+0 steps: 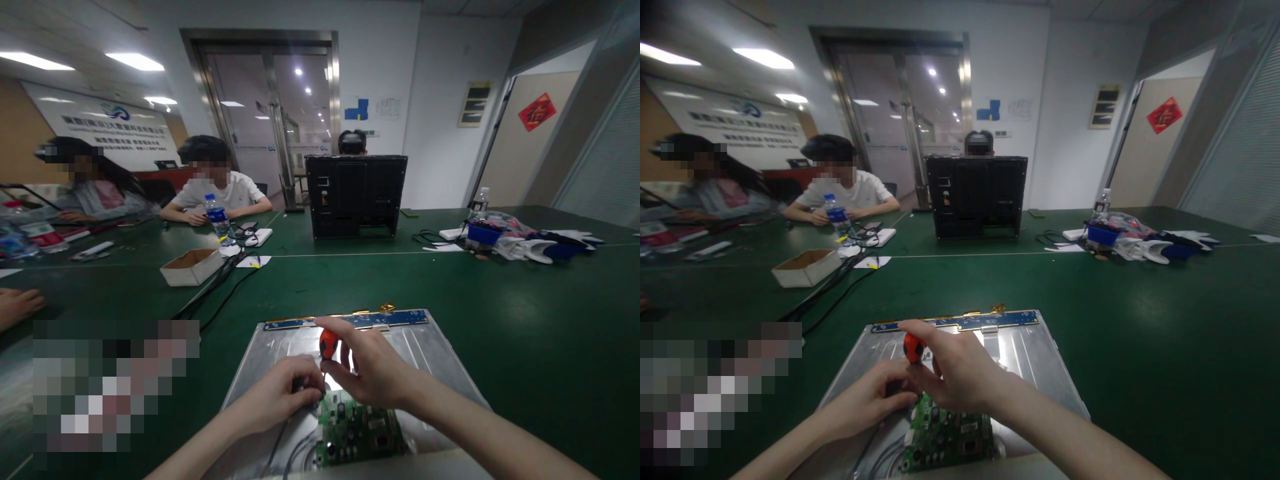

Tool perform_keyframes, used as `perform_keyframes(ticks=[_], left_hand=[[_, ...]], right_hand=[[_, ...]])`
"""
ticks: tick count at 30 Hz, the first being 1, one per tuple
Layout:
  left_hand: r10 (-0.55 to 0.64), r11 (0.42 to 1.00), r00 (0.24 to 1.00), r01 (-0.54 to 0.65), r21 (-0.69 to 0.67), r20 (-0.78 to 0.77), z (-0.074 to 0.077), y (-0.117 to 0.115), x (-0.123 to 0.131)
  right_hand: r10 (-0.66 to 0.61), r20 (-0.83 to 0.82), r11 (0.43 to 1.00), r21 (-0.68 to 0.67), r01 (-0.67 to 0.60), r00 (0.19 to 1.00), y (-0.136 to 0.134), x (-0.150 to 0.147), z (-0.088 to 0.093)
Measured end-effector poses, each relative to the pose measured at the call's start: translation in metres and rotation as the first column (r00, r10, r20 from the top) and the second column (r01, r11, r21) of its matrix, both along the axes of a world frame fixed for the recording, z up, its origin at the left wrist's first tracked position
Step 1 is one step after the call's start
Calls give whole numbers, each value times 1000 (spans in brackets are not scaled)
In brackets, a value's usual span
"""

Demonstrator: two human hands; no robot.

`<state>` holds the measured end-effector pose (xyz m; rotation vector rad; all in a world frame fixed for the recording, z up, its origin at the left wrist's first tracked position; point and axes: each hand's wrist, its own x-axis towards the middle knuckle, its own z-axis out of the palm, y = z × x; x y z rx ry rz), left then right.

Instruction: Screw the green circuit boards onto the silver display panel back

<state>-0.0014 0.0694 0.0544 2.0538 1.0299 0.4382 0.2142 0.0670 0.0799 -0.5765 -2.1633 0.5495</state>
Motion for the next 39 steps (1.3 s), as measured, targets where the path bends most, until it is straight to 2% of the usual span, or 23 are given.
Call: perform_keyframes(ticks=[16,22,28,33,39], left_hand=[[3,1000,999,-3,1,-34,5,0,3],[-6,1000,998,5,-12,-63,5,0,2],[-22,1000,999,22,7,-46,5,-1,2],[-18,1000,1000,18,-11,-21,3,0,2],[-28,999,1000,28,-37,-9,-1,2,-1]], right_hand=[[-23,69,1000,-3,23,997,-4,1,5],[-42,90,998,58,37,995,-2,1,4],[-71,61,987,146,62,996,-2,-2,-3],[-68,22,986,152,64,997,-1,-3,-6],[-41,17,988,147,38,999,-3,0,2]])
